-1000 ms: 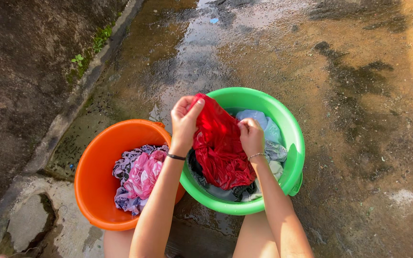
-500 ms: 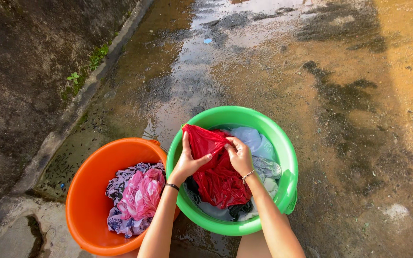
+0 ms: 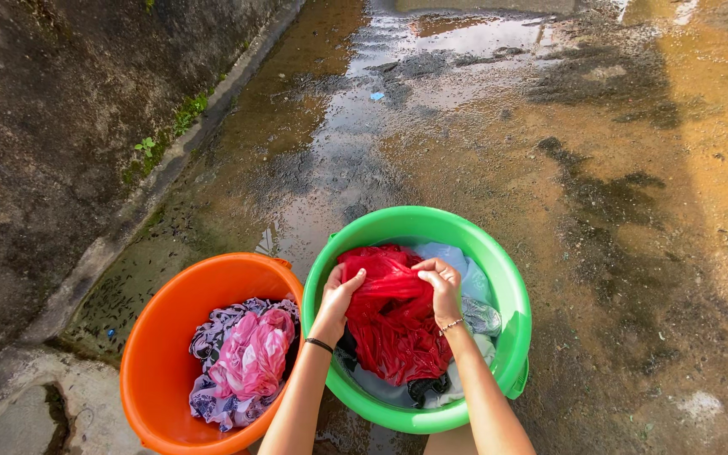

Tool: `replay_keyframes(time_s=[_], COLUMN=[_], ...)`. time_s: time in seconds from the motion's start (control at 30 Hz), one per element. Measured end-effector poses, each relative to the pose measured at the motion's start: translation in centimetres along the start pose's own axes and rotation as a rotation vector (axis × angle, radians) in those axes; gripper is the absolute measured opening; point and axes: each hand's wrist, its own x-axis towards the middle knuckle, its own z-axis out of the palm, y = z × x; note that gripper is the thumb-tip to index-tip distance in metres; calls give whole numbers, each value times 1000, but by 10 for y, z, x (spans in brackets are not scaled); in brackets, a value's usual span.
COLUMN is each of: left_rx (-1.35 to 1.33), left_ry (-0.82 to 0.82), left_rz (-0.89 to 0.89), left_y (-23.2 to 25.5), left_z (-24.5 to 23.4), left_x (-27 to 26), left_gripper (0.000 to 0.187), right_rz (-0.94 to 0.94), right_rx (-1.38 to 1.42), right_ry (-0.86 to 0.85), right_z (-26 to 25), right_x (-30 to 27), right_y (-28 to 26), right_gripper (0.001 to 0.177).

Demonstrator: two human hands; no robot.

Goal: The person washes clothes by hand in a green basin, scrubbing individual items including a patterned garment and a red cloth before placing them into an orange basin.

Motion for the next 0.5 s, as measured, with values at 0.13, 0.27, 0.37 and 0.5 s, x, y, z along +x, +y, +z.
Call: replay_keyframes(time_s=[0.13,0.27,0.37,0.5], left_rx=[-272,-449,-563,-319], left_ry=[-127,-382,-447,-419], left_rz=[395,501,503,570], left_y=[12,41,74,104], left_z=[12,15,4,-18], left_x=[-14,-28,-40,-51], left_gripper=[77,87,97,103], right_rz=[65,123,-165,74], right_rx=[-9,-38,-16,196], right_ry=[-141,45,402,439], right_z=[4,14,4,5], right_x=[-3,3,8,6], right_y=[-2,-33,-49,-62], right_gripper=[9,10,9,17])
